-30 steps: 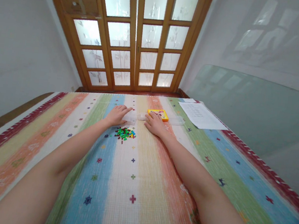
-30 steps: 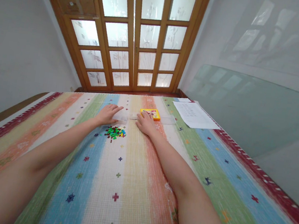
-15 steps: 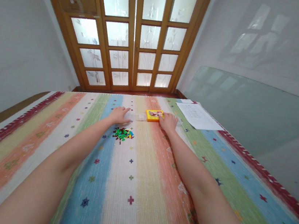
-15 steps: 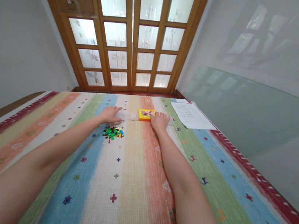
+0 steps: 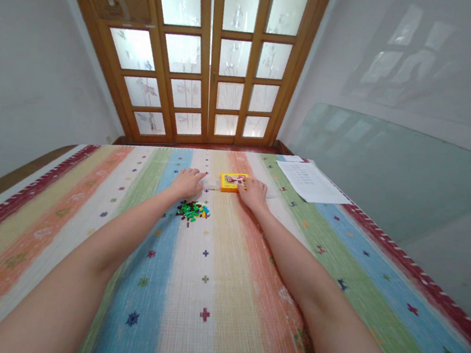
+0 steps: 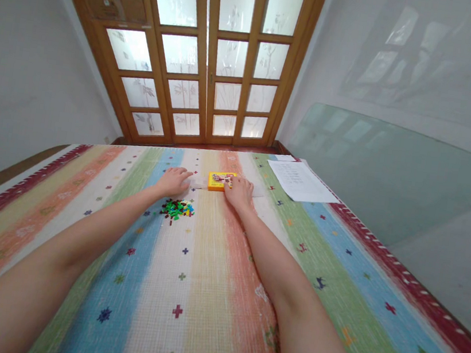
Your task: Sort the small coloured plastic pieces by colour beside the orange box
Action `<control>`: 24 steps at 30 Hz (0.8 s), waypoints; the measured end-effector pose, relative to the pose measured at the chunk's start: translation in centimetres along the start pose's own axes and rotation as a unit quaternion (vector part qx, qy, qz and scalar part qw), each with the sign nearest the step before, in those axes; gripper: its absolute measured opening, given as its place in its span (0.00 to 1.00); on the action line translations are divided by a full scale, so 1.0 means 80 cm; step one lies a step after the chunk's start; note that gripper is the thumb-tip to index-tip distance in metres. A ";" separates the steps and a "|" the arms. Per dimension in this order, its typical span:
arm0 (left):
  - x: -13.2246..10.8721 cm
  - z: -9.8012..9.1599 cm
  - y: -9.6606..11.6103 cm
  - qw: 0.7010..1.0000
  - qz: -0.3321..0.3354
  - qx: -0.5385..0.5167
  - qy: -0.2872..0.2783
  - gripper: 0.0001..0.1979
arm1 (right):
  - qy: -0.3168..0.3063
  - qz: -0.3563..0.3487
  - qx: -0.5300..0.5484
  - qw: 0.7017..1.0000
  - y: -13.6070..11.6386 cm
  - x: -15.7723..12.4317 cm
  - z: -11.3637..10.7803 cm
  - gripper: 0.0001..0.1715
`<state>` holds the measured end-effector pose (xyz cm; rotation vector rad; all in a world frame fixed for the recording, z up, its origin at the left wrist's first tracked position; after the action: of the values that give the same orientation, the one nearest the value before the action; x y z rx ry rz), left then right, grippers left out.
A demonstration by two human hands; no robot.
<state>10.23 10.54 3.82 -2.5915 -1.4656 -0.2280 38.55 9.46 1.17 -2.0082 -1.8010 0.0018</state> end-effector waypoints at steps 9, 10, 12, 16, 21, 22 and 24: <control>-0.012 0.004 -0.020 1.000 -0.021 0.006 0.010 0.24 | -0.020 -0.016 0.063 0.998 -0.021 -0.002 0.000 0.25; -0.012 0.004 -0.021 1.000 -0.018 0.006 0.013 0.24 | -0.015 -0.018 0.070 0.997 -0.017 0.001 -0.002 0.24; -0.013 0.004 -0.022 1.000 -0.015 0.005 0.020 0.24 | -0.008 -0.018 0.074 0.997 -0.005 0.010 -0.006 0.21; -0.012 0.006 -0.022 0.999 -0.021 -0.003 0.029 0.23 | -0.016 -0.011 0.041 0.999 0.024 0.027 -0.011 0.15; -0.013 0.004 -0.021 0.999 -0.025 -0.004 0.029 0.23 | -0.044 -0.039 0.051 0.997 0.053 0.037 -0.008 0.18; -0.013 0.003 -0.020 0.999 -0.025 -0.001 0.030 0.24 | -0.048 -0.041 0.050 0.997 0.061 0.038 -0.006 0.19; -0.014 0.001 -0.019 0.999 -0.027 0.005 0.029 0.24 | -0.042 -0.045 0.040 0.997 0.075 0.041 -0.001 0.23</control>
<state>8.36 10.36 3.60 -2.5175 -1.5128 -0.2989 44.80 12.22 0.28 -1.8961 -1.9091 0.1307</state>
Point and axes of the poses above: each hand's wrist, its own x-axis towards the middle knuckle, its own z-axis out of the palm, y = z × x, the point moved 4 cm from there along x, towards the middle knuckle, and after that the axes turned 5 degrees about z, right-handed, at the moved point
